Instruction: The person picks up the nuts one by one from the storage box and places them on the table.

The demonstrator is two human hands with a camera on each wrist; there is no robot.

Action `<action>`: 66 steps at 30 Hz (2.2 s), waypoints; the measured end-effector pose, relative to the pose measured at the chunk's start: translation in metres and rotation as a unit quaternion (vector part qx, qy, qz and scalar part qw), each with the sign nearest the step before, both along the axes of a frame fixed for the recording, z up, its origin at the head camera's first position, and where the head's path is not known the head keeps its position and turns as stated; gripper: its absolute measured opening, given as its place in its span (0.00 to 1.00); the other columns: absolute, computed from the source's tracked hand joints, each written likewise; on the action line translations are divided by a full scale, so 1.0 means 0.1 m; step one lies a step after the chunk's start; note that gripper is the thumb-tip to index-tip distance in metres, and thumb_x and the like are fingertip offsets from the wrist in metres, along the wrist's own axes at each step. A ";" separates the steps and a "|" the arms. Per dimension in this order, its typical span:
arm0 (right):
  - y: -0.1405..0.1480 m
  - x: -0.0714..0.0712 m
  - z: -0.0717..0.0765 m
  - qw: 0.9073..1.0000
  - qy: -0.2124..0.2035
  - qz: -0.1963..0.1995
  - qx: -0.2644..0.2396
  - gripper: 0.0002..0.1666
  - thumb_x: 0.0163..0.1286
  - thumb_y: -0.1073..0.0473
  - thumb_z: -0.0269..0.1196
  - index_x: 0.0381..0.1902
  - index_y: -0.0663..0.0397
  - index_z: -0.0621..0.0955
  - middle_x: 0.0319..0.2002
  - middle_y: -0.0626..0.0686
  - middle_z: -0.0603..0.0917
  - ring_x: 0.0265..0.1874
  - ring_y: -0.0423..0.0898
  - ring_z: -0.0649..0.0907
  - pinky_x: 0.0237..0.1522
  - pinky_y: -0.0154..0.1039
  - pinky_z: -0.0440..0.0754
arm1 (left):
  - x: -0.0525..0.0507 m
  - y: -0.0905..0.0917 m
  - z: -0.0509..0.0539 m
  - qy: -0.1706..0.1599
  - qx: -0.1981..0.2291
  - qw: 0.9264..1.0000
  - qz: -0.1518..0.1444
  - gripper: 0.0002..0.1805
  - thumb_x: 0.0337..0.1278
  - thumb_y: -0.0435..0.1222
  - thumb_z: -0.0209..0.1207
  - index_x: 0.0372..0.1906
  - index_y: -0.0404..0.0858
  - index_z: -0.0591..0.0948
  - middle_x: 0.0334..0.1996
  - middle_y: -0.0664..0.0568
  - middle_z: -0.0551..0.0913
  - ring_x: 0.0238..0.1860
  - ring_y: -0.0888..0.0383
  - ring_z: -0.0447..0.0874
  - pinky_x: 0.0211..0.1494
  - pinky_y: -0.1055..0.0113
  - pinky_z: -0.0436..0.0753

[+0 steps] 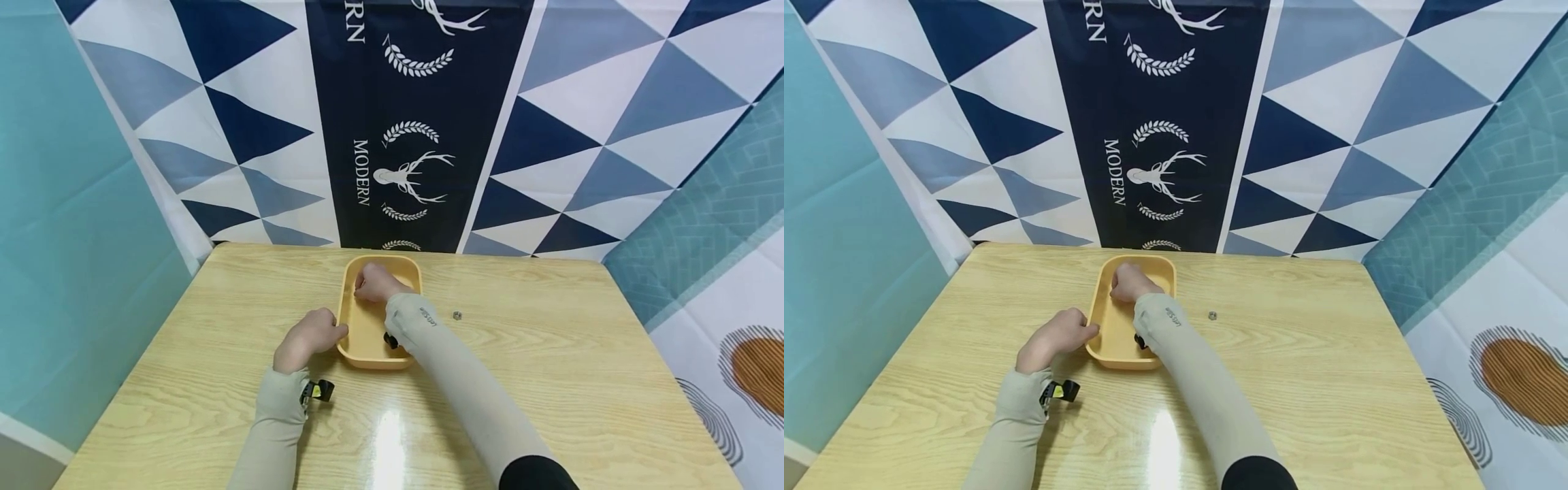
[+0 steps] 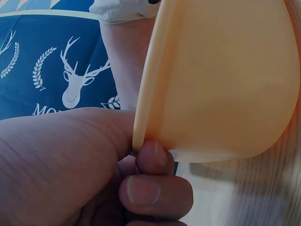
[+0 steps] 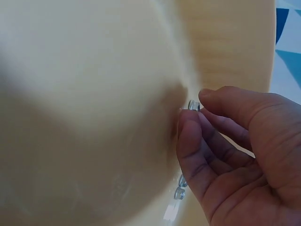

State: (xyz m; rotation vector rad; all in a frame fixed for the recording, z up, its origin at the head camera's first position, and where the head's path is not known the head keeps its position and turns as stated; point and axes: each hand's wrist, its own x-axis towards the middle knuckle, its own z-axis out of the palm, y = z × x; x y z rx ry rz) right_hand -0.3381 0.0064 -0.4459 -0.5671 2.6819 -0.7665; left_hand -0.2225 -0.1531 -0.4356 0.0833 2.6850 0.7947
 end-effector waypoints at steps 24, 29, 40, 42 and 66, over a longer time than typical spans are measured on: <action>0.04 0.05 0.00 0.998 0.020 -0.002 0.057 0.05 0.60 0.66 0.70 0.26 0.54 0.84 0.25 0.48 0.81 0.23 0.41 0.76 0.25 0.31 0.72 | 0.01 0.01 0.05 -0.007 0.008 1.000 0.001 0.16 0.65 0.41 0.53 0.20 0.43 0.70 0.16 0.54 0.66 0.17 0.59 0.62 0.21 0.68 0.61; 0.10 0.07 0.01 0.999 0.009 -0.020 0.049 0.08 0.59 0.62 0.72 0.25 0.53 0.82 0.26 0.48 0.81 0.22 0.41 0.77 0.25 0.32 0.73 | 0.01 0.01 0.05 -0.013 0.002 1.000 0.001 0.15 0.65 0.41 0.53 0.22 0.41 0.73 0.17 0.54 0.67 0.18 0.58 0.63 0.22 0.67 0.62; 0.16 0.13 0.09 0.997 -0.018 -0.021 0.066 0.13 0.57 0.59 0.72 0.20 0.50 0.78 0.21 0.48 0.79 0.19 0.41 0.77 0.22 0.33 0.72 | 0.05 0.00 0.04 -0.018 0.008 1.000 -0.001 0.18 0.66 0.41 0.53 0.18 0.43 0.70 0.15 0.55 0.66 0.16 0.59 0.61 0.21 0.67 0.62; 0.17 0.13 0.10 0.997 -0.024 -0.019 0.065 0.14 0.57 0.59 0.71 0.18 0.48 0.77 0.18 0.46 0.78 0.17 0.40 0.76 0.21 0.32 0.72 | 0.05 -0.01 0.04 -0.015 0.008 1.000 -0.003 0.18 0.65 0.41 0.53 0.18 0.44 0.69 0.15 0.55 0.65 0.16 0.59 0.60 0.21 0.68 0.61; 0.17 0.34 0.35 1.000 0.006 -0.013 -0.012 0.12 0.59 0.63 0.69 0.20 0.51 0.77 0.13 0.46 0.81 0.15 0.39 0.81 0.24 0.31 0.76 | 0.06 0.00 0.04 -0.006 -0.005 1.000 -0.007 0.21 0.64 0.41 0.53 0.14 0.44 0.67 0.13 0.56 0.64 0.15 0.60 0.59 0.20 0.68 0.60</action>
